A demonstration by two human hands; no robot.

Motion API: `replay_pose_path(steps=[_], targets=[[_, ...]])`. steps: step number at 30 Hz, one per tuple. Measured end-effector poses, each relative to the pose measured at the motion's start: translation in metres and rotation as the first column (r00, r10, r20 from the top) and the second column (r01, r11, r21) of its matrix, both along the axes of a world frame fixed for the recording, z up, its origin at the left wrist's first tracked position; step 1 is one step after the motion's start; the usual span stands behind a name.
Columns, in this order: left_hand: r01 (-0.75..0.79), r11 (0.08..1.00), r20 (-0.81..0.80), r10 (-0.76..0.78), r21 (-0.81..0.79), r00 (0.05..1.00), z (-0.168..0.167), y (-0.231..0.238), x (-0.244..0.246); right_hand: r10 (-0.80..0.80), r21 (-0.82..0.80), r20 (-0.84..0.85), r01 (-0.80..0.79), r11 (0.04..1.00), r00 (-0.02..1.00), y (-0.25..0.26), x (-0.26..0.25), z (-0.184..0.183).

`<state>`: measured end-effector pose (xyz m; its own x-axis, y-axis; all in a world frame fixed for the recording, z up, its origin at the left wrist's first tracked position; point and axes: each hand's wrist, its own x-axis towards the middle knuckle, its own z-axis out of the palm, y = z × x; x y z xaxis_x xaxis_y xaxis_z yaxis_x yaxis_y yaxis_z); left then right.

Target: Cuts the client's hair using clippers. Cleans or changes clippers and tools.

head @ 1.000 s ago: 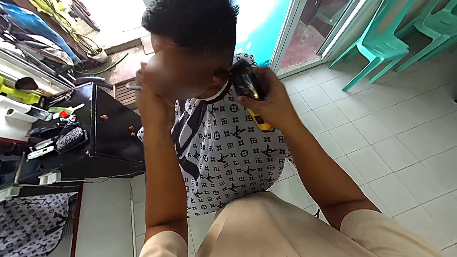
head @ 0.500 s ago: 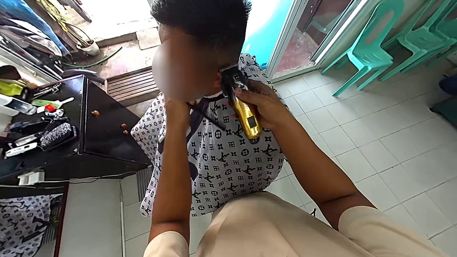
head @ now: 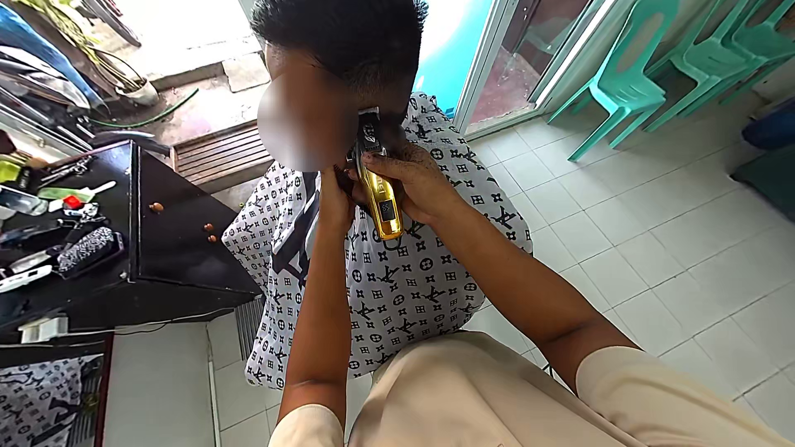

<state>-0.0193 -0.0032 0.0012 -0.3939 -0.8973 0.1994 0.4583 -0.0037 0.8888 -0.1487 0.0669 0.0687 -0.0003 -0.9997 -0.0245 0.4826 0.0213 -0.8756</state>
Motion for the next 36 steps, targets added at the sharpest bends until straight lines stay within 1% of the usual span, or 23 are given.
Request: replay_pose_path(steps=[5,8,11,14,18,22,26,29,32,36], targets=[[0.003,1.0,0.018,-0.003,-0.03,1.0,-0.0006,-0.0017,0.0009,0.001,0.003,-0.03,-0.001,1.0,1.0,-0.0017,0.0,-0.0001],[0.007,0.999,0.021,-0.006,-0.046,1.0,-0.0004,-0.0016,0.0012,-0.017,-0.037,-0.049,0.015,0.999,0.999,-0.0029,0.0004,0.0007],[-0.002,0.998,0.032,0.004,-0.058,0.999,-0.001,-0.0011,0.0022,-0.007,-0.001,-0.043,0.007,1.0,0.999,-0.0019,0.0007,0.0019],[0.009,0.997,0.014,-0.008,-0.08,1.0,-0.0036,-0.0025,0.0026,-0.037,-0.04,-0.082,0.034,0.999,0.996,-0.0018,0.0017,0.003],[0.001,0.999,0.036,0.0,-0.04,0.999,-0.0023,-0.002,0.0041,-0.013,-0.003,-0.08,0.013,1.0,0.997,-0.0008,0.0018,0.0047],[-0.014,0.999,0.06,0.017,-0.048,0.998,-0.0015,-0.0019,0.0044,-0.044,-0.032,-0.107,0.04,0.999,0.993,-0.0015,0.0037,0.0056],[-0.012,1.0,0.07,0.013,-0.01,0.997,-0.0007,-0.0007,0.0053,-0.018,0.008,-0.114,0.019,1.0,0.993,-0.0013,0.0042,0.0068],[-0.015,1.0,0.05,0.016,-0.023,0.999,-0.0013,-0.0005,0.0047,-0.044,-0.03,-0.136,0.04,0.999,0.99,-0.0023,0.0054,0.0055],[-0.035,0.999,0.066,0.035,0.004,0.997,0.0021,0.0016,0.0044,-0.014,-0.007,-0.125,0.014,1.0,0.992,-0.0022,0.0053,0.0058],[-0.026,0.999,0.069,0.027,-0.022,0.997,0.0023,0.0031,0.0056,-0.06,-0.042,-0.16,0.054,0.998,0.985,-0.0039,0.0081,0.0059]])
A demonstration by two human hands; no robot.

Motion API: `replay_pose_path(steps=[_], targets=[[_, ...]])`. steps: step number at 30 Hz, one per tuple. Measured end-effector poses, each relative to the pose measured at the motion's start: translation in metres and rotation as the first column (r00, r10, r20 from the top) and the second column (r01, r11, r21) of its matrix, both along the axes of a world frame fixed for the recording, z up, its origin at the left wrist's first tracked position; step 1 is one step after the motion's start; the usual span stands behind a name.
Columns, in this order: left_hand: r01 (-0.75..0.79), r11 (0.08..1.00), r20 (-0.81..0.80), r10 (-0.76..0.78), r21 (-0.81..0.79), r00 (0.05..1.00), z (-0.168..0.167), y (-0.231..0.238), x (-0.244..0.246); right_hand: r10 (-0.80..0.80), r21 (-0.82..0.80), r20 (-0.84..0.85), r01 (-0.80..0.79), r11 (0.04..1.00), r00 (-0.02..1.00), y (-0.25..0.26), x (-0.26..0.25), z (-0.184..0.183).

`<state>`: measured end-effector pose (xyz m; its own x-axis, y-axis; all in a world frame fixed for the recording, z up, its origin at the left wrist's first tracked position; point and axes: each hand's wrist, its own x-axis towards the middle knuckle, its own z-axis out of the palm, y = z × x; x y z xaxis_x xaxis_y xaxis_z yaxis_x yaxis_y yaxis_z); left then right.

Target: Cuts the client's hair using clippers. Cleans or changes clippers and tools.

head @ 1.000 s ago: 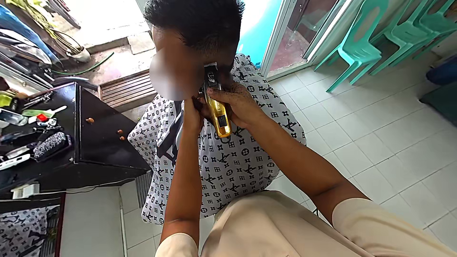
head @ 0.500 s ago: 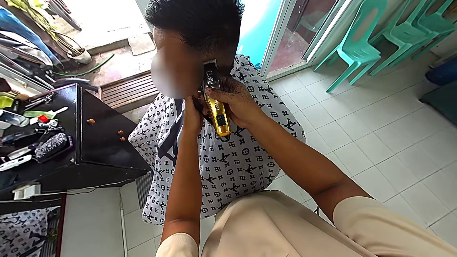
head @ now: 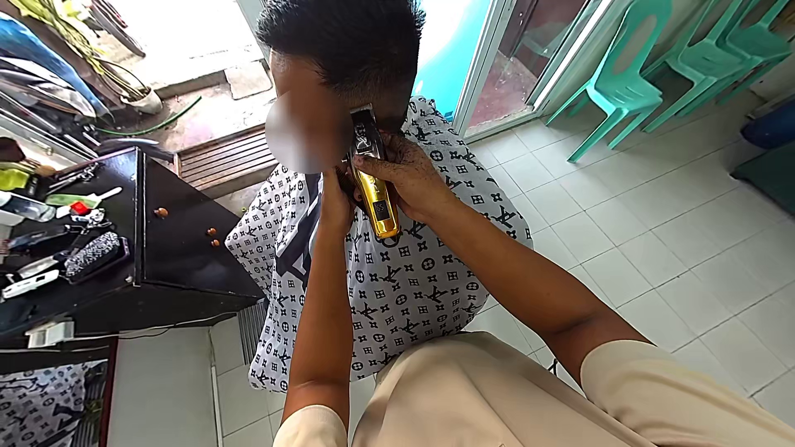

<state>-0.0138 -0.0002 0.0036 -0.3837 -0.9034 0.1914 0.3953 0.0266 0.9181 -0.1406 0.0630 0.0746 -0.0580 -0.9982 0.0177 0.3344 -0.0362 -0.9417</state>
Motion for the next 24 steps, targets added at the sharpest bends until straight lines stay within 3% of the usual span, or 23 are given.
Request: replay_pose_path(steps=[15,20,24], targets=[[-0.007,1.0,0.03,0.007,0.015,1.0,0.0,-0.002,0.001,0.045,0.017,0.135,-0.048,0.999,0.99,0.004,-0.002,-0.001],[0.071,0.995,-0.011,-0.072,-0.073,0.997,-0.006,-0.008,0.001,0.096,0.018,0.26,-0.105,0.994,0.961,0.006,-0.012,-0.003],[0.057,0.991,0.09,-0.046,-0.124,0.995,-0.002,-0.005,0.008,0.106,-0.005,0.314,-0.11,0.994,0.943,0.009,-0.022,0.0]])
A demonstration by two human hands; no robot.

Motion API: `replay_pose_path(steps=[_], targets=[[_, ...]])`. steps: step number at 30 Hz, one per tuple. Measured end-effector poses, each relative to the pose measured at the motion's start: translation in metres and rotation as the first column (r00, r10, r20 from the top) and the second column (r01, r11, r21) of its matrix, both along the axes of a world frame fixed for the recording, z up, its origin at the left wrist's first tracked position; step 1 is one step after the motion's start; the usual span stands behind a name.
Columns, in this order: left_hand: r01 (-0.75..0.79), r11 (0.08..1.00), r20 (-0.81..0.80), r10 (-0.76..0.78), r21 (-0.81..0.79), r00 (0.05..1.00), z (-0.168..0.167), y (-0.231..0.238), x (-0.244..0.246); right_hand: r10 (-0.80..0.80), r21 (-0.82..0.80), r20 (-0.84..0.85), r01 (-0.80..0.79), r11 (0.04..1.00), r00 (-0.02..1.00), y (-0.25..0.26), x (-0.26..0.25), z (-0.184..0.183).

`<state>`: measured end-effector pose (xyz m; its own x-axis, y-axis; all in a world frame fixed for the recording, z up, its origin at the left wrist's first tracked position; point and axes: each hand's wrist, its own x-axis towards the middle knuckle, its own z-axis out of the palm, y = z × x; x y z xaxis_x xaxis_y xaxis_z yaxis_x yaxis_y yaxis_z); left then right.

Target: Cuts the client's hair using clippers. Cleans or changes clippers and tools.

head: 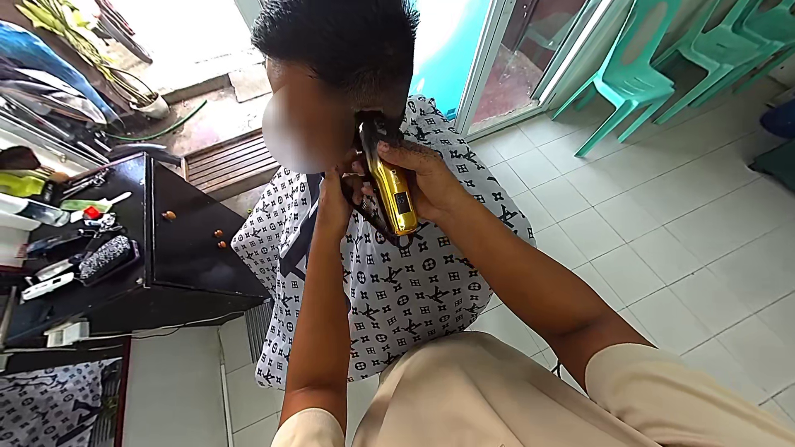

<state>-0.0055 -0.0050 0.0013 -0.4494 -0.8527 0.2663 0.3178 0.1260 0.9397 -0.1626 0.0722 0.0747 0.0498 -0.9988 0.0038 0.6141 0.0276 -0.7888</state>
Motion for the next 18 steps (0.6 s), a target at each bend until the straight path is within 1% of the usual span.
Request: replay_pose_path(steps=[2,3,4,6,8,9,11,13,14,16,18], targets=[[-0.083,0.996,0.06,0.084,-0.019,0.995,0.016,0.002,0.013,-0.06,-0.07,-0.037,0.058,0.996,0.997,0.005,-0.012,0.002],[-0.122,0.992,0.038,0.122,-0.017,0.992,0.029,0.001,0.021,-0.097,-0.095,-0.054,0.091,0.991,0.994,0.01,-0.02,0.003],[-0.144,0.99,-0.016,0.144,0.003,0.989,0.046,0.0,0.029,-0.132,-0.108,-0.076,0.123,0.987,0.988,0.014,-0.028,0.004],[-0.135,0.99,-0.143,0.14,0.044,0.98,0.08,-0.002,0.039,-0.173,-0.109,-0.093,0.163,0.981,0.98,0.022,-0.042,0.002],[-0.156,0.986,-0.163,0.164,0.062,0.973,0.107,-0.008,0.039,-0.183,-0.113,-0.097,0.172,0.979,0.978,0.029,-0.049,0.0],[-0.192,0.978,-0.159,0.202,0.077,0.966,0.116,-0.012,0.036,-0.183,-0.117,-0.102,0.17,0.978,0.978,0.033,-0.051,-0.001],[-0.259,0.963,-0.091,0.265,0.072,0.96,0.121,-0.021,0.032,-0.18,-0.12,-0.119,0.166,0.979,0.976,0.039,-0.054,-0.002],[-0.277,0.96,-0.021,0.278,0.045,0.96,0.114,-0.025,0.034,-0.186,-0.101,-0.128,0.174,0.98,0.974,0.044,-0.057,-0.004],[-0.276,0.96,-0.032,0.278,0.051,0.96,0.111,-0.026,0.035,-0.188,-0.094,-0.123,0.177,0.98,0.974,0.045,-0.059,-0.005],[-0.277,0.956,-0.109,0.287,0.096,0.952,0.108,-0.025,0.036,-0.195,-0.087,-0.116,0.186,0.979,0.974,0.047,-0.059,-0.007],[-0.301,0.945,-0.123,0.316,0.125,0.941,0.108,-0.025,0.037,-0.183,-0.088,-0.113,0.174,0.981,0.977,0.048,-0.06,-0.009]])
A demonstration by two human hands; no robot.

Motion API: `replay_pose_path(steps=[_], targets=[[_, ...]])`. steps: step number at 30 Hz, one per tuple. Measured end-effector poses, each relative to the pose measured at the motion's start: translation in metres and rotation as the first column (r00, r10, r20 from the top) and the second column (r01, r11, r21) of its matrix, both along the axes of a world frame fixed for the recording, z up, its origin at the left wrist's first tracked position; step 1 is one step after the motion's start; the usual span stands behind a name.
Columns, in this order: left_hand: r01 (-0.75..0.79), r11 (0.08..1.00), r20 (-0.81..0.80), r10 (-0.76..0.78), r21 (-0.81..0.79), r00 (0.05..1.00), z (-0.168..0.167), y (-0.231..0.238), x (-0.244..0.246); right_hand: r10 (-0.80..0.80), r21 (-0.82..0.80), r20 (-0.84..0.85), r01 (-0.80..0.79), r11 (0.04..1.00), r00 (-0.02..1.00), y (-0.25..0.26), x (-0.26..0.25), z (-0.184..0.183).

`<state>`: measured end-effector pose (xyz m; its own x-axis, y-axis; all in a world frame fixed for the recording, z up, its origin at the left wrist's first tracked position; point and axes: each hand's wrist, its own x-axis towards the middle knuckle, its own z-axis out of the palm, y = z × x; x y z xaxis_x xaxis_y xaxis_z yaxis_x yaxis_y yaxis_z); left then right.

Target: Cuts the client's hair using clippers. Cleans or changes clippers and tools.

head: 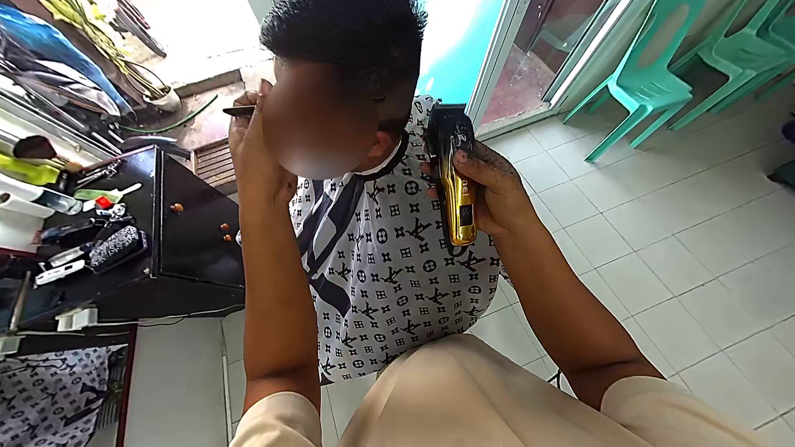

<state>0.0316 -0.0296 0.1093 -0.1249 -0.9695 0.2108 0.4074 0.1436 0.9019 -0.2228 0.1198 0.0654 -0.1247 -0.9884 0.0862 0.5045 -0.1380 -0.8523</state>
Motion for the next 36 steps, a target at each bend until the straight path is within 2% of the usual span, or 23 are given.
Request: replay_pose_path(steps=[3,6,13,19,24,29,34,36], targets=[[-0.006,1.0,0.038,0.007,-0.017,0.999,-0.006,-0.001,0.006,0.009,0.017,-0.005,-0.009,1.0,1.0,0.002,0.001,0.001],[0.006,1.0,-0.02,-0.006,-0.001,1.0,-0.005,0.007,-0.003,0.012,0.032,-0.007,-0.011,0.999,1.0,0.002,0.004,0.0],[-0.102,0.992,-0.063,0.107,0.081,0.992,-0.008,0.005,0.005,0.018,0.024,-0.007,-0.018,1.0,1.0,0.006,0.006,0.002],[-0.013,0.999,-0.002,0.013,-0.039,1.0,-0.007,0.013,-0.028,0.026,0.019,-0.009,-0.025,0.999,1.0,0.005,0.013,0.002],[-0.101,0.994,-0.051,0.103,0.037,0.993,-0.016,0.004,0.005,-0.028,0.026,-0.049,0.029,0.999,0.998,0.012,-0.002,0.002],[-0.034,0.999,-0.015,0.034,-0.024,0.999,-0.018,0.015,-0.027,0.005,0.022,-0.006,-0.005,1.0,1.0,0.008,0.01,0.002],[-0.108,0.994,-0.082,0.107,-0.014,0.991,-0.016,0.004,0.001,-0.014,0.023,-0.034,0.014,1.0,0.999,0.013,0.001,0.002],[-0.104,0.994,-0.043,0.102,-0.038,0.994,-0.015,0.009,-0.006,-0.02,0.032,-0.026,0.02,0.999,0.999,0.011,0.004,0.001]])
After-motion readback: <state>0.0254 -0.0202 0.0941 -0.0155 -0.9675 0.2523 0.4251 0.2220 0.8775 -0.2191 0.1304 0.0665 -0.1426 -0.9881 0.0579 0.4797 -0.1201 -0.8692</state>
